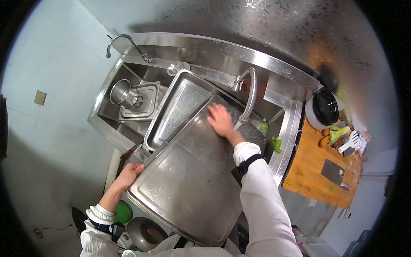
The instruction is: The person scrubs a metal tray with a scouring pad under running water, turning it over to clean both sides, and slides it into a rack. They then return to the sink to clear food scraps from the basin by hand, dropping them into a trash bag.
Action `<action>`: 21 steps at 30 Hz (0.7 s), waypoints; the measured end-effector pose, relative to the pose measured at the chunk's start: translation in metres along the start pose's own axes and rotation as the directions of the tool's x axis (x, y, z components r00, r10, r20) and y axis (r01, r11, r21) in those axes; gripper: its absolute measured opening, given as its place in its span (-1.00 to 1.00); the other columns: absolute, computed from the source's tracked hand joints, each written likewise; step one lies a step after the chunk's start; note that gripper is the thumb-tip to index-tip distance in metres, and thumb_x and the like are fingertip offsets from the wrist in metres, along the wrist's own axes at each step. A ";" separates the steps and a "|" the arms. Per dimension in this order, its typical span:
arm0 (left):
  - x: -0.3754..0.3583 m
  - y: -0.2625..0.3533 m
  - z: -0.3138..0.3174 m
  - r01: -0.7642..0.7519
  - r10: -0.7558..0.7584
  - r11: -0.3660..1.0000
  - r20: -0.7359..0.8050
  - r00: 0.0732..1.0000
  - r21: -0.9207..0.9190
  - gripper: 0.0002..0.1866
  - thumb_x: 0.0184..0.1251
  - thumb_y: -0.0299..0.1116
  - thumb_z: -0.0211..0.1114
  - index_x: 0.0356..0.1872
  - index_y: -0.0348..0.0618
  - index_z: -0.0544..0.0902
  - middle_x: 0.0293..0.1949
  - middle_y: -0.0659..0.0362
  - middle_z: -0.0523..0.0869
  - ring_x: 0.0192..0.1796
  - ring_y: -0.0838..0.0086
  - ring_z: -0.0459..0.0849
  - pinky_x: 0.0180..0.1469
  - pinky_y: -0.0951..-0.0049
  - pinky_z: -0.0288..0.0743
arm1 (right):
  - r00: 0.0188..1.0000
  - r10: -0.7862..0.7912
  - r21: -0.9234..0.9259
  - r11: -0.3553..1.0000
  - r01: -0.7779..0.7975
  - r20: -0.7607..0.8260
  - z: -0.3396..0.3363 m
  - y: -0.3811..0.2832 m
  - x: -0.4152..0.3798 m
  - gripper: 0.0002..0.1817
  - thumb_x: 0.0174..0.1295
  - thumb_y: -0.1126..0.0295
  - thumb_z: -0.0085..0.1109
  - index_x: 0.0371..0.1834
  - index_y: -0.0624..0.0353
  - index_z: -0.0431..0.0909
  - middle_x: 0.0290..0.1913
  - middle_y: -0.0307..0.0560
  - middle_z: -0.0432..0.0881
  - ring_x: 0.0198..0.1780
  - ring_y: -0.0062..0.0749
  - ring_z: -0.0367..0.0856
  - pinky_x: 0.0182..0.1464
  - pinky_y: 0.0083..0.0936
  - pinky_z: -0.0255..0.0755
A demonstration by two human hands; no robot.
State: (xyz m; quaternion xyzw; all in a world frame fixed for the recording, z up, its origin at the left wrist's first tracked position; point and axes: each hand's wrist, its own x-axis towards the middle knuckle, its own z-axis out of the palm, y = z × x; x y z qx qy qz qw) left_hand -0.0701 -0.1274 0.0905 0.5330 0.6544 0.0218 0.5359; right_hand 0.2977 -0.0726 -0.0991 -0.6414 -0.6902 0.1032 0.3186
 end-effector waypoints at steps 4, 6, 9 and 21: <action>-0.008 0.025 -0.005 0.087 -0.084 0.993 0.046 0.995 -0.081 -0.69 0.35 -0.28 0.07 -0.33 -0.39 0.62 -0.50 0.17 0.63 -0.51 0.59 0.51 -0.41 0.51 0.40 | 0.983 0.186 0.014 0.983 -0.186 0.000 -0.003 0.017 -0.031 -0.45 0.14 0.20 0.04 0.21 0.13 0.26 0.25 0.15 0.23 0.28 0.01 0.14 0.25 -0.17 0.11; -0.003 0.025 -0.013 0.123 -0.099 0.968 0.118 0.988 -0.217 -0.72 0.33 -0.31 0.09 -0.31 -0.39 0.61 -0.47 0.14 0.65 -0.47 0.54 0.58 -0.38 0.51 0.46 | 0.980 0.182 0.099 0.977 -0.189 0.076 -0.018 0.005 -0.067 -0.39 0.11 0.33 0.09 0.27 0.11 0.18 0.26 0.14 0.22 0.30 0.02 0.11 0.29 -0.20 0.06; -0.005 0.037 -0.021 0.218 -0.151 0.917 0.215 0.965 -0.334 -0.76 0.30 -0.35 0.11 -0.27 -0.39 0.59 -0.37 0.08 0.66 -0.43 0.48 0.62 -0.36 0.47 0.51 | 0.971 0.192 0.490 0.838 -0.238 0.144 -0.063 -0.037 -0.108 -0.31 0.07 0.56 0.08 0.33 0.10 0.09 0.16 0.09 0.35 0.21 -0.12 0.30 0.20 -0.31 0.20; -0.048 0.055 -0.019 0.179 0.062 0.278 0.203 0.977 -0.944 -0.68 0.20 -0.39 0.12 -0.06 -0.36 0.47 -0.11 -0.06 0.60 -0.09 0.20 0.60 0.04 0.25 0.47 | 0.809 0.356 0.846 -0.444 -0.295 0.468 -0.087 -0.040 -0.047 -0.65 0.24 0.24 -0.06 0.08 -0.01 0.39 0.07 -0.21 0.43 -0.01 -0.46 0.41 -0.22 -0.55 0.31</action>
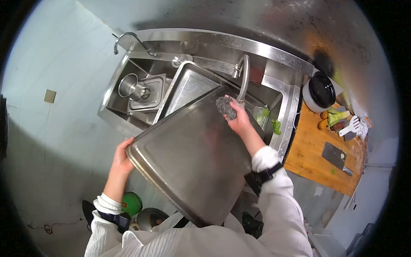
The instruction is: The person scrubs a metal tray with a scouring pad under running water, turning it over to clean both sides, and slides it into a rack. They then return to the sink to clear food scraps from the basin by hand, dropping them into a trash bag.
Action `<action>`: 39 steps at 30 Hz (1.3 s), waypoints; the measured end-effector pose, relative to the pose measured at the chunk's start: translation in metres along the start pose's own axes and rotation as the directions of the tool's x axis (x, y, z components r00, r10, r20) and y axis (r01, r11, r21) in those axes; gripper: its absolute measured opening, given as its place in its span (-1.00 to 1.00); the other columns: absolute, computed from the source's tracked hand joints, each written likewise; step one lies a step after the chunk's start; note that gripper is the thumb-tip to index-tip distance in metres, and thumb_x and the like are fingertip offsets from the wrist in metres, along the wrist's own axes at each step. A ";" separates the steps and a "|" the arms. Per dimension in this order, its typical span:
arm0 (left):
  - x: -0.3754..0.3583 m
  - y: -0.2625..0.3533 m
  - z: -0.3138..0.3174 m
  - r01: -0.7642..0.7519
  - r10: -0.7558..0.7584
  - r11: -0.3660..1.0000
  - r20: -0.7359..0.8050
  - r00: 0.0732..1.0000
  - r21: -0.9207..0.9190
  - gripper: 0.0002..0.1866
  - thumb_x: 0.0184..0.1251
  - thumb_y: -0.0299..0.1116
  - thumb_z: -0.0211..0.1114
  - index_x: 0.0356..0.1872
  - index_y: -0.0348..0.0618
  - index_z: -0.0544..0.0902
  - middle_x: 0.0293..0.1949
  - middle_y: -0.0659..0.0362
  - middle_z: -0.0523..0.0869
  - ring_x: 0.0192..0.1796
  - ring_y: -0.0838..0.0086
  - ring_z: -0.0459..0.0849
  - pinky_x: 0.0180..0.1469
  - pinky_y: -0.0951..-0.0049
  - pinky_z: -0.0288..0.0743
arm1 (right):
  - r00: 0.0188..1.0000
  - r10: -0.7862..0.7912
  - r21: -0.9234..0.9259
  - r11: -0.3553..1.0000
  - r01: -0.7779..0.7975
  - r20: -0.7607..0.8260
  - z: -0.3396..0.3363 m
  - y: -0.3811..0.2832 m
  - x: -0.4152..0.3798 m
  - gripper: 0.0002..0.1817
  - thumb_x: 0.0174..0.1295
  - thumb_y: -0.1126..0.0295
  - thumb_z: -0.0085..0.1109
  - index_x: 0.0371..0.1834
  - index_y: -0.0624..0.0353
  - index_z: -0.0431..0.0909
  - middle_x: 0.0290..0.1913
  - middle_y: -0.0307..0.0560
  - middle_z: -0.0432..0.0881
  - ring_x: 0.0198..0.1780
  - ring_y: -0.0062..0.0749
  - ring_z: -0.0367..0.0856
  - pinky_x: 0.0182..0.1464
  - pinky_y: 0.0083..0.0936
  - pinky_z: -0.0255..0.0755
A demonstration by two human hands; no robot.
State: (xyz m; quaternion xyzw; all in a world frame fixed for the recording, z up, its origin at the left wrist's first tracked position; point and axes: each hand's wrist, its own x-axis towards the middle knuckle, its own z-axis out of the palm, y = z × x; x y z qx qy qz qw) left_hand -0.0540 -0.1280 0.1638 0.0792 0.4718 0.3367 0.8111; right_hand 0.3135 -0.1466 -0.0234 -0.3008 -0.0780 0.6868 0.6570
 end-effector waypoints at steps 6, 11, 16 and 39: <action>-0.004 -0.034 0.070 0.084 -0.083 0.996 0.065 0.994 -0.014 -0.75 0.22 -0.39 0.07 -0.15 -0.32 0.49 -0.18 -0.02 0.61 -0.15 0.23 0.60 -0.02 0.24 0.48 | 0.707 -0.341 -0.723 0.100 0.683 0.620 0.141 0.022 -0.115 -0.49 0.09 0.50 0.04 0.19 0.12 0.30 0.17 0.01 0.34 0.16 -0.18 0.29 0.22 -0.27 0.12; -0.013 -0.040 0.110 0.049 -0.049 0.999 -0.046 0.998 0.013 -0.84 0.23 -0.37 0.05 -0.30 -0.25 0.50 -0.33 0.03 0.62 -0.25 0.26 0.59 -0.10 0.23 0.49 | 0.537 -0.222 -0.571 -0.131 0.810 0.814 0.224 0.002 -0.153 -0.47 0.01 0.52 0.05 0.15 0.19 0.34 0.15 0.02 0.34 0.16 -0.09 0.25 0.19 -0.26 0.14; 0.011 -0.025 0.090 0.148 -0.148 0.989 0.102 0.984 0.011 -0.87 0.23 -0.41 0.05 -0.32 -0.25 0.50 -0.37 0.01 0.62 -0.29 0.24 0.59 -0.13 0.22 0.51 | 0.499 0.007 -0.420 -0.530 0.737 0.866 0.230 0.006 -0.167 -0.45 -0.06 0.41 -0.01 0.12 0.23 0.37 0.12 -0.07 0.38 0.11 -0.31 0.32 -0.09 -0.44 0.27; 0.018 0.055 0.064 -0.161 0.185 0.968 -0.114 0.976 0.193 -0.80 0.18 -0.43 0.21 -0.21 -0.34 0.54 -0.20 0.07 0.64 -0.12 0.30 0.61 0.02 0.31 0.50 | 0.777 -0.252 -0.784 0.096 0.613 0.576 0.108 0.097 -0.293 -0.46 0.05 0.43 0.09 0.19 -0.11 0.31 0.31 -0.06 0.16 0.34 -0.19 0.08 0.31 -0.09 -0.11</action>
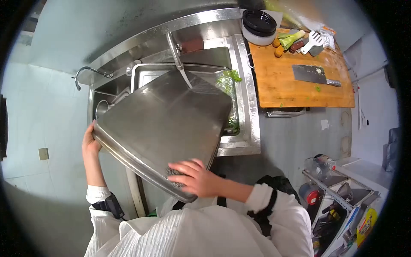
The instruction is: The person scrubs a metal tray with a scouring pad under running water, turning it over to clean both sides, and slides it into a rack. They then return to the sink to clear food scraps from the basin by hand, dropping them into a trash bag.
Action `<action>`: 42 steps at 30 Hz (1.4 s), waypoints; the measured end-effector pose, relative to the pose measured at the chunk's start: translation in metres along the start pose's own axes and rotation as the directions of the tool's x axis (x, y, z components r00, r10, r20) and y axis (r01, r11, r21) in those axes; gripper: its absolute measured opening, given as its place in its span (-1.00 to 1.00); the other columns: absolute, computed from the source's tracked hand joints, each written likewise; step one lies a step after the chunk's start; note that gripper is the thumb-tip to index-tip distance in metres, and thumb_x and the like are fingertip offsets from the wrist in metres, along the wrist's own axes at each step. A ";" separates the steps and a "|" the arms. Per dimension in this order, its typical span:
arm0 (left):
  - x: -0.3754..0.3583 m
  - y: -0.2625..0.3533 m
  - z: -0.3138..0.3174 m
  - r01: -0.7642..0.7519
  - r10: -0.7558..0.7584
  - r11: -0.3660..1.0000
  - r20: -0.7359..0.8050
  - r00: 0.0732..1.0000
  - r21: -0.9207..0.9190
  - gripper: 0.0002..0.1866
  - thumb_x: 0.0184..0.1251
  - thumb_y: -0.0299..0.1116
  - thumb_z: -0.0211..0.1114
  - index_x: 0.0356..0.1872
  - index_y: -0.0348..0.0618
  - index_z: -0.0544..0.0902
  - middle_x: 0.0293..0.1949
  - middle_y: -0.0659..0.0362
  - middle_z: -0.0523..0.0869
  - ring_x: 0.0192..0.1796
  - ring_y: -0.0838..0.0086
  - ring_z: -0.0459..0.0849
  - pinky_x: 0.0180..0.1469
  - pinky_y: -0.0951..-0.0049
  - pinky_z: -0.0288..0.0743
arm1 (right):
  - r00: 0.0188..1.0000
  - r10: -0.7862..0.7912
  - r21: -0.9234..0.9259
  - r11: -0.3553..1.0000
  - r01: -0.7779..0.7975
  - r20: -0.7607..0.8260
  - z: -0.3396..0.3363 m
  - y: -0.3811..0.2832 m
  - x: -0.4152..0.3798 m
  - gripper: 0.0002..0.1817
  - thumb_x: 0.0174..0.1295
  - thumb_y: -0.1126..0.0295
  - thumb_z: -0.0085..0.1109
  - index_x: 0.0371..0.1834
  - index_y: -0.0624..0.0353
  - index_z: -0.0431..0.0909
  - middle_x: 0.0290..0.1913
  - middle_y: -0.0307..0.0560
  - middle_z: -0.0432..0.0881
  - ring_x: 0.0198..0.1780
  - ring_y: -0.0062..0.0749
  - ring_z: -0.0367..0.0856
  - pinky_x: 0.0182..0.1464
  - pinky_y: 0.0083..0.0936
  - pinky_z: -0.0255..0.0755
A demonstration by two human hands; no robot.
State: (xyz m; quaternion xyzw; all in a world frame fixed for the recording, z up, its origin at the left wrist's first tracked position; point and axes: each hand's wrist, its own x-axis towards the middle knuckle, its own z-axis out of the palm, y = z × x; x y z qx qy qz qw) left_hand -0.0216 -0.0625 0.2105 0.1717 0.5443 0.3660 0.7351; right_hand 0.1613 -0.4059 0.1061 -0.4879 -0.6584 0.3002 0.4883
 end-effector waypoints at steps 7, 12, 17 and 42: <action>0.013 -0.005 -0.019 -0.017 0.015 1.000 -0.095 0.995 -0.012 -0.77 0.24 -0.40 0.16 -0.15 -0.34 0.52 -0.14 0.04 0.62 -0.08 0.28 0.60 0.06 0.29 0.48 | 0.926 0.304 -0.044 0.946 -0.321 -0.224 -0.026 0.148 0.072 -0.50 0.19 0.43 -0.03 0.25 0.00 0.25 0.37 0.07 0.02 0.39 -0.03 -0.04 0.37 -0.15 -0.08; 0.017 -0.004 -0.017 -0.046 0.052 0.998 -0.153 0.987 0.041 -0.72 0.24 -0.34 0.18 -0.12 -0.31 0.51 -0.12 0.04 0.62 -0.06 0.26 0.59 0.07 0.25 0.46 | 0.960 -0.192 0.065 0.981 0.183 0.204 0.004 0.026 0.088 -0.56 0.15 0.36 0.03 0.16 -0.04 0.35 0.36 0.08 0.05 0.42 -0.11 -0.08 0.40 -0.23 -0.13; 0.015 -0.008 -0.026 -0.018 0.049 0.991 -0.231 0.972 0.134 -0.64 0.30 -0.21 0.12 -0.05 -0.31 0.47 -0.01 0.00 0.54 0.03 0.26 0.53 0.11 0.21 0.40 | 0.988 0.126 -0.216 0.966 -0.144 -0.093 -0.030 0.172 0.182 -0.62 0.06 0.41 0.07 0.01 0.15 0.44 0.14 0.10 0.36 0.24 -0.04 0.23 0.27 -0.26 0.12; 0.059 -0.005 -0.078 -0.152 0.328 0.832 -0.251 0.911 0.534 -0.60 0.40 -0.15 -0.07 -0.23 -0.38 0.50 -0.32 0.02 0.62 -0.29 0.37 0.62 -0.21 0.37 0.52 | 0.989 0.105 -0.612 0.777 -0.148 -0.106 -0.189 0.299 0.266 -0.75 -0.12 0.19 0.14 -0.52 0.15 0.45 -0.35 -0.04 0.50 -0.31 -0.08 0.53 -0.26 -0.23 0.41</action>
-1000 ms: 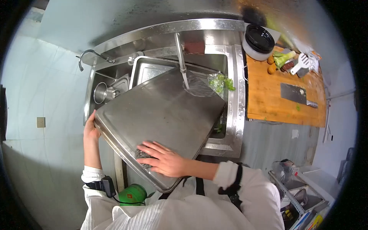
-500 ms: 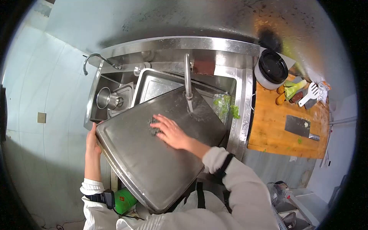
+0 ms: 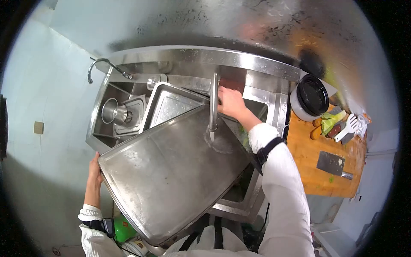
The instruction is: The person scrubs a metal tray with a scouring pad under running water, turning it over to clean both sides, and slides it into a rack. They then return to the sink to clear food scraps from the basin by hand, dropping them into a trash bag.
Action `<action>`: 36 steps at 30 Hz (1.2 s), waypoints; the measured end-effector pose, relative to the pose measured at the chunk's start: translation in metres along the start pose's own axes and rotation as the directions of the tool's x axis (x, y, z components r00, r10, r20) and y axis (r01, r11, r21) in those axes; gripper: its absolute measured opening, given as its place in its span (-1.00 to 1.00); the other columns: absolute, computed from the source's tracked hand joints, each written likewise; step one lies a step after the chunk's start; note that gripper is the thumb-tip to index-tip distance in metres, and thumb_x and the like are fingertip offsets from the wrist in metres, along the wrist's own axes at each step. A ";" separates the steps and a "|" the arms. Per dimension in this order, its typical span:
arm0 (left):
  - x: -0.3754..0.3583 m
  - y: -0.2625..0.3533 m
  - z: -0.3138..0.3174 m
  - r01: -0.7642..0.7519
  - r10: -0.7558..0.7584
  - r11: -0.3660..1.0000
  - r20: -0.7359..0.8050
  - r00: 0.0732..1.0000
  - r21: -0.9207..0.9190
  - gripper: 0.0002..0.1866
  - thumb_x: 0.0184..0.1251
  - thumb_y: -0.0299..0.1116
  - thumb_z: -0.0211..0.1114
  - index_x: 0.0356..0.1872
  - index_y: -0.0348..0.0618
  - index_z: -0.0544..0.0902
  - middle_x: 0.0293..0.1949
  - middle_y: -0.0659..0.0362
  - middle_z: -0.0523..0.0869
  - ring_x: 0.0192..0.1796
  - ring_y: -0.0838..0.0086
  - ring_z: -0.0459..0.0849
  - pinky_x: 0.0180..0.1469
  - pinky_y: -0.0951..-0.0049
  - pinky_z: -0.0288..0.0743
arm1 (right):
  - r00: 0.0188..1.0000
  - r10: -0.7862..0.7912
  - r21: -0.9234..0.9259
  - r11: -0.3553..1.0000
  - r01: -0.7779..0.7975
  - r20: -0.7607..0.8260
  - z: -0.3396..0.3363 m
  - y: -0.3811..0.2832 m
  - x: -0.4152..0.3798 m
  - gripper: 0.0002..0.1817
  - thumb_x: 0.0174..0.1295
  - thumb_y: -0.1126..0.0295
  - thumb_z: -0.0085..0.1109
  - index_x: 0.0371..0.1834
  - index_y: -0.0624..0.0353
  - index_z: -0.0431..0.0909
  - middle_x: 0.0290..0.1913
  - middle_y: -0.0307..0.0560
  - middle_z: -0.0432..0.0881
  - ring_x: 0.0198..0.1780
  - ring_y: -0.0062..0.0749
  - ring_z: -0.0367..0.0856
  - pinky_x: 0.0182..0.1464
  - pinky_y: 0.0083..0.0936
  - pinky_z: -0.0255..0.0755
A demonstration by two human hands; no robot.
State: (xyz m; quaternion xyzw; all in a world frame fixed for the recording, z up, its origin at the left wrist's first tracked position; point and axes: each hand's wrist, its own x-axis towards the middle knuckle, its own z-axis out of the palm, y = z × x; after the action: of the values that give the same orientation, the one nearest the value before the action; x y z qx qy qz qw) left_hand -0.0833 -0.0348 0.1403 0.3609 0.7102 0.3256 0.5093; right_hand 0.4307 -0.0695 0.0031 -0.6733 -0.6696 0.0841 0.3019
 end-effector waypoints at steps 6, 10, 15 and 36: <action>0.001 -0.003 -0.003 -0.014 0.014 1.000 0.003 1.000 -0.006 -0.63 0.38 -0.17 -0.04 -0.17 -0.35 0.47 -0.26 0.03 0.62 -0.24 0.36 0.63 -0.18 0.40 0.54 | 0.903 -0.306 -0.365 0.838 0.405 0.300 0.036 -0.007 0.043 -0.52 -0.05 0.23 0.16 -0.04 0.22 0.41 -0.17 -0.06 0.49 -0.39 -0.27 0.57 -0.33 -0.39 0.46; 0.003 -0.008 -0.009 -0.030 0.028 0.999 -0.038 0.999 -0.033 -0.63 0.38 -0.17 -0.03 -0.24 -0.35 0.52 -0.30 0.06 0.63 -0.28 0.43 0.61 -0.21 0.46 0.48 | 0.883 -0.174 -0.294 0.900 0.323 0.436 0.047 0.022 0.038 -0.44 0.06 0.25 0.07 0.14 0.27 0.27 0.02 -0.02 0.43 -0.04 -0.26 0.51 -0.08 -0.39 0.46; -0.005 0.002 0.002 -0.033 0.033 0.999 -0.028 0.999 0.020 -0.63 0.38 -0.17 -0.05 -0.23 -0.35 0.53 -0.32 0.06 0.64 -0.29 0.43 0.61 -0.20 0.45 0.48 | 0.835 -0.419 -0.366 0.760 0.538 0.358 0.039 0.031 0.020 -0.40 0.12 0.38 -0.08 0.30 0.17 0.11 0.25 -0.02 0.30 -0.01 -0.24 0.52 -0.05 -0.31 0.45; -0.031 0.031 0.029 0.125 -0.112 0.986 0.119 0.987 -0.106 -0.52 0.24 -0.07 0.15 -0.12 -0.39 0.52 -0.24 0.03 0.63 -0.21 0.37 0.61 -0.09 0.39 0.47 | 0.945 0.274 -0.527 0.784 -0.328 -0.180 -0.070 0.044 -0.166 -0.72 0.07 0.36 0.12 -0.14 0.17 0.47 -0.15 0.02 0.45 -0.14 -0.13 0.45 -0.16 -0.26 0.33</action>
State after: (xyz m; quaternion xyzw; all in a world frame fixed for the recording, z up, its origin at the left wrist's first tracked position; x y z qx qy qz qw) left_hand -0.0431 -0.0420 0.1739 0.3063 0.6809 0.3136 0.5867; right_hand 0.4895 -0.2450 -0.0122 -0.8325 -0.5344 -0.0965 0.1095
